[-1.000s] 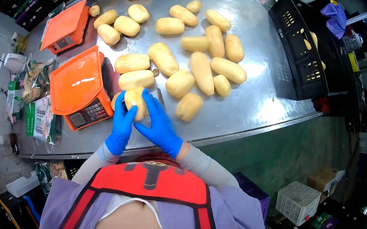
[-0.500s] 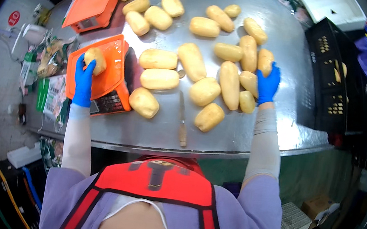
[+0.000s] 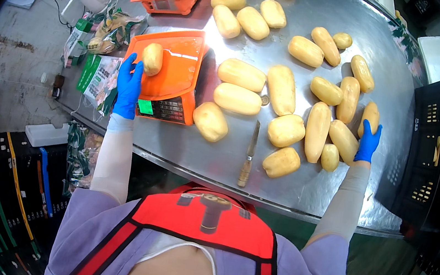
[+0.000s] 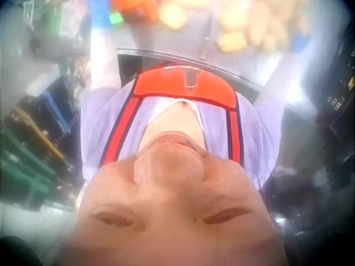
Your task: The person picks up potatoes from a metal table by hand, places them on a scale to weigh them, and puts them into plastic bags. The person also uses a knife to trim parts of a potato before bagging it, and then places the filled bags into a black crate.
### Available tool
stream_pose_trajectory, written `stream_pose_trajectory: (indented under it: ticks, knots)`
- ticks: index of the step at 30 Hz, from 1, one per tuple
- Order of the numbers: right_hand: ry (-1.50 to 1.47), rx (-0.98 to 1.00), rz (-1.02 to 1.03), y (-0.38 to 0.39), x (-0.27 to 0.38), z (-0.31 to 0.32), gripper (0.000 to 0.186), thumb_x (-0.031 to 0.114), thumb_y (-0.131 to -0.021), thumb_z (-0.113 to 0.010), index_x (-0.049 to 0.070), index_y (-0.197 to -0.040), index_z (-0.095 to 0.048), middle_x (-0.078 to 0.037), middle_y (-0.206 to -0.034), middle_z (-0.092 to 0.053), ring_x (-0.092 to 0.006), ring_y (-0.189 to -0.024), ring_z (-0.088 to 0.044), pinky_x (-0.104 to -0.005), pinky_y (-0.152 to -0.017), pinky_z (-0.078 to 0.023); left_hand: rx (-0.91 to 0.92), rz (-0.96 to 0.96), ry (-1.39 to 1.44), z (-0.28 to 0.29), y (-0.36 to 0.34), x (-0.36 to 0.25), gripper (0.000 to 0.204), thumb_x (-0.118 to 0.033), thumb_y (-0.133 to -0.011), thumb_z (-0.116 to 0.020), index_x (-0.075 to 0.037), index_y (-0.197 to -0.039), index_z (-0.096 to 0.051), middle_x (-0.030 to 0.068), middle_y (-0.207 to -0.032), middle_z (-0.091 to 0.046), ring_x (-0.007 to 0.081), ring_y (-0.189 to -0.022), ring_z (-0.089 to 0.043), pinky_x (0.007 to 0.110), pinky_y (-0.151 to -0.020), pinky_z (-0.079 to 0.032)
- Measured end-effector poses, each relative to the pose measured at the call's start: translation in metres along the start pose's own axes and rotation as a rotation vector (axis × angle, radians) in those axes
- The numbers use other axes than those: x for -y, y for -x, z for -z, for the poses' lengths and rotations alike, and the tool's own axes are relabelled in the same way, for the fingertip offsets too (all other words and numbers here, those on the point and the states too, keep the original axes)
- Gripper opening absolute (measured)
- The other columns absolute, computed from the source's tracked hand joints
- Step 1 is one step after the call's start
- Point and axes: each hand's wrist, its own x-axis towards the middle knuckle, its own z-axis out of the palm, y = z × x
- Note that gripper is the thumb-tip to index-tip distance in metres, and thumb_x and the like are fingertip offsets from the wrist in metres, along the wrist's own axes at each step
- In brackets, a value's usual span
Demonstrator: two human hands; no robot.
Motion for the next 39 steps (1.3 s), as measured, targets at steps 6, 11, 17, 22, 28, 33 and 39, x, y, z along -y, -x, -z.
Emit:
stream_pose_trajectory:
  ticks: [6,11,17,22,28,33,39]
  knots:
    - [-0.16,0.001,0.285,0.117,0.121,-0.034,0.077,0.016,-0.085,-0.07,-0.002,-0.147,-0.027,-0.017,-0.147,-0.035,-0.0255,-0.132,-0.039,-0.0342,-0.109,-0.031,-0.173,0.162,0.267,0.058,0.037,0.006,0.037,-0.013,-0.093,-0.06,0.0,-0.127,-0.052,0.0085,-0.119,-0.057,0.0155,-0.104,-0.053,0.03,-0.091,-0.043]
    - [-0.285,0.562,0.319,0.24,0.256,-0.102,0.073,0.014,-0.084,-0.065,-0.001,-0.146,-0.029,-0.016,-0.143,-0.041,-0.0243,-0.133,-0.038,-0.0345,-0.11,-0.03,-0.221,0.187,0.274,0.101,0.055,0.056,0.037,-0.009,-0.094,-0.058,0.004,-0.127,-0.05,0.0102,-0.122,-0.055,0.0156,-0.11,-0.053,0.029,-0.096,-0.043]
    - [-0.411,0.651,0.447,0.32,0.288,-0.245,0.089,0.026,-0.078,-0.075,-0.002,-0.147,-0.026,-0.02,-0.139,-0.044,-0.0283,-0.127,-0.046,-0.037,-0.106,-0.037,-0.149,0.163,0.323,0.14,0.043,0.09,0.036,-0.009,-0.093,-0.058,0.003,-0.127,-0.052,0.0092,-0.121,-0.057,0.0154,-0.108,-0.054,0.028,-0.095,-0.042]
    - [-0.125,0.426,0.589,0.347,0.33,-0.308,0.092,0.033,-0.076,-0.075,-0.001,-0.146,-0.027,-0.024,-0.134,-0.048,-0.0364,-0.121,-0.05,-0.041,-0.102,-0.04,-0.105,0.224,0.313,0.193,0.022,0.132,0.035,-0.009,-0.094,-0.058,0.001,-0.127,-0.053,0.0087,-0.123,-0.056,0.0158,-0.111,-0.053,0.03,-0.099,-0.041]
    - [-0.097,0.134,0.687,0.348,0.338,-0.339,0.078,0.028,-0.083,-0.071,-0.005,-0.142,-0.033,-0.022,-0.137,-0.048,-0.0321,-0.124,-0.049,-0.039,-0.104,-0.038,-0.164,0.155,0.207,0.258,0.012,0.195,0.034,-0.01,-0.093,-0.057,0.0,-0.126,-0.054,0.0065,-0.116,-0.059,0.0121,-0.099,-0.055,0.027,-0.087,-0.046]
    - [-0.49,0.038,0.427,0.339,0.358,-0.267,0.053,0.008,-0.094,-0.057,-0.006,-0.141,-0.036,-0.017,-0.142,-0.043,-0.0215,-0.129,-0.043,-0.0324,-0.108,-0.034,-0.211,0.268,0.329,0.275,0.027,0.226,0.035,-0.01,-0.093,-0.058,0.002,-0.126,-0.053,0.0071,-0.12,-0.057,0.0121,-0.103,-0.053,0.027,-0.09,-0.044]
    - [-0.273,0.059,0.452,0.355,0.332,-0.277,0.059,0.014,-0.093,-0.06,-0.004,-0.143,-0.034,-0.016,-0.146,-0.039,-0.0228,-0.131,-0.041,-0.0347,-0.108,-0.033,-0.226,0.403,0.302,0.292,0.055,0.239,0.034,-0.01,-0.094,-0.058,0.002,-0.126,-0.053,0.0094,-0.124,-0.055,0.0159,-0.112,-0.051,0.03,-0.1,-0.04]
